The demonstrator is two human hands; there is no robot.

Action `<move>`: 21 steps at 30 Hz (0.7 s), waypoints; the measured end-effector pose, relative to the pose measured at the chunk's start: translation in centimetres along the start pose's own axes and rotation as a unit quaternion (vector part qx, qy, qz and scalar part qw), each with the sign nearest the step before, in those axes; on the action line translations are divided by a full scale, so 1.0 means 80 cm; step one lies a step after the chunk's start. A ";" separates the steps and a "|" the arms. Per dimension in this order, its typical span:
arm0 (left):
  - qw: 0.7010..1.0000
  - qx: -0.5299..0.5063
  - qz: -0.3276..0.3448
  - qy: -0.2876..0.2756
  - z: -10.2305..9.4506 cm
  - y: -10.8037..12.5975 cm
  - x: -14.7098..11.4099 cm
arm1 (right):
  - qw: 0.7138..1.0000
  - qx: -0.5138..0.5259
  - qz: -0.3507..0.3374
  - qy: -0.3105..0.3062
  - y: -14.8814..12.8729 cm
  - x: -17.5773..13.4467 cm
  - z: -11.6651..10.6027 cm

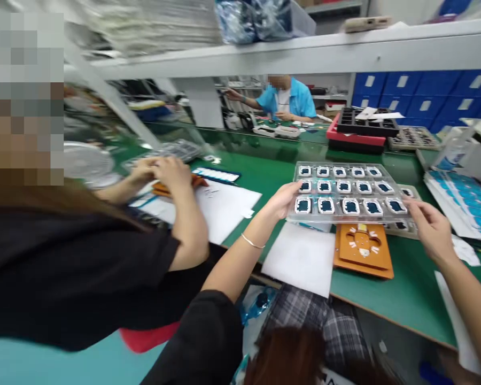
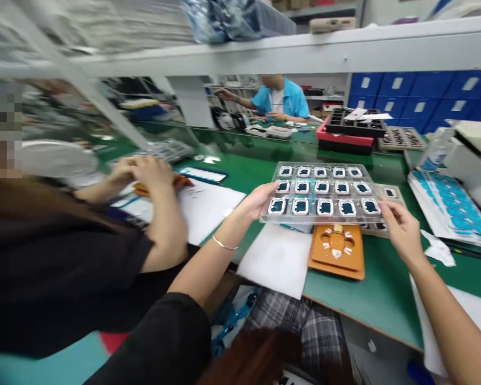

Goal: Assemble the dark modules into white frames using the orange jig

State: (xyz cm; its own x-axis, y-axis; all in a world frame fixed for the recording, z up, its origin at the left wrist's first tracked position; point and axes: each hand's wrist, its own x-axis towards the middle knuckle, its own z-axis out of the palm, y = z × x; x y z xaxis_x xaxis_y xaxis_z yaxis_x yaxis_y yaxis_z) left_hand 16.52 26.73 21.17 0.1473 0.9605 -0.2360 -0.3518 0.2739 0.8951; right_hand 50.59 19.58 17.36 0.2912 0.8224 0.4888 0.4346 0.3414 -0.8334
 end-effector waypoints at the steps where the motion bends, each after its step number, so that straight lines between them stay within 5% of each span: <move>1: 1.000 -0.010 0.005 0.016 -0.009 0.005 -0.008 | 1.000 0.012 0.001 -0.022 -0.001 -0.002 0.002; 7: 0.987 -0.072 0.058 0.133 -0.076 0.002 -0.039 | 0.995 -0.021 0.006 -0.102 0.003 -0.002 0.000; 11: 0.971 -0.084 0.079 0.211 -0.115 -0.003 -0.041 | 0.978 -0.152 -0.070 -0.124 0.006 0.000 -0.003; 17: 0.956 -0.019 0.066 0.284 -0.144 -0.009 -0.038 | 0.943 -0.195 -0.155 -0.222 0.016 0.001 0.001; 21: 0.953 0.092 0.049 0.284 -0.155 -0.012 -0.070 | 0.938 -0.201 -0.160 -0.234 0.023 0.002 0.000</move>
State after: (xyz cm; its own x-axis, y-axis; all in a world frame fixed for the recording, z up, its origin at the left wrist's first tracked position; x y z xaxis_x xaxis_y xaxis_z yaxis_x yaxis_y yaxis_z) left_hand 4.61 21.64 16.93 -0.4197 0.8670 -0.2687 -0.1627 0.2193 0.9620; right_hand 51.45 20.38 15.91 -0.2744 0.8490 0.4516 0.7499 0.4828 -0.4522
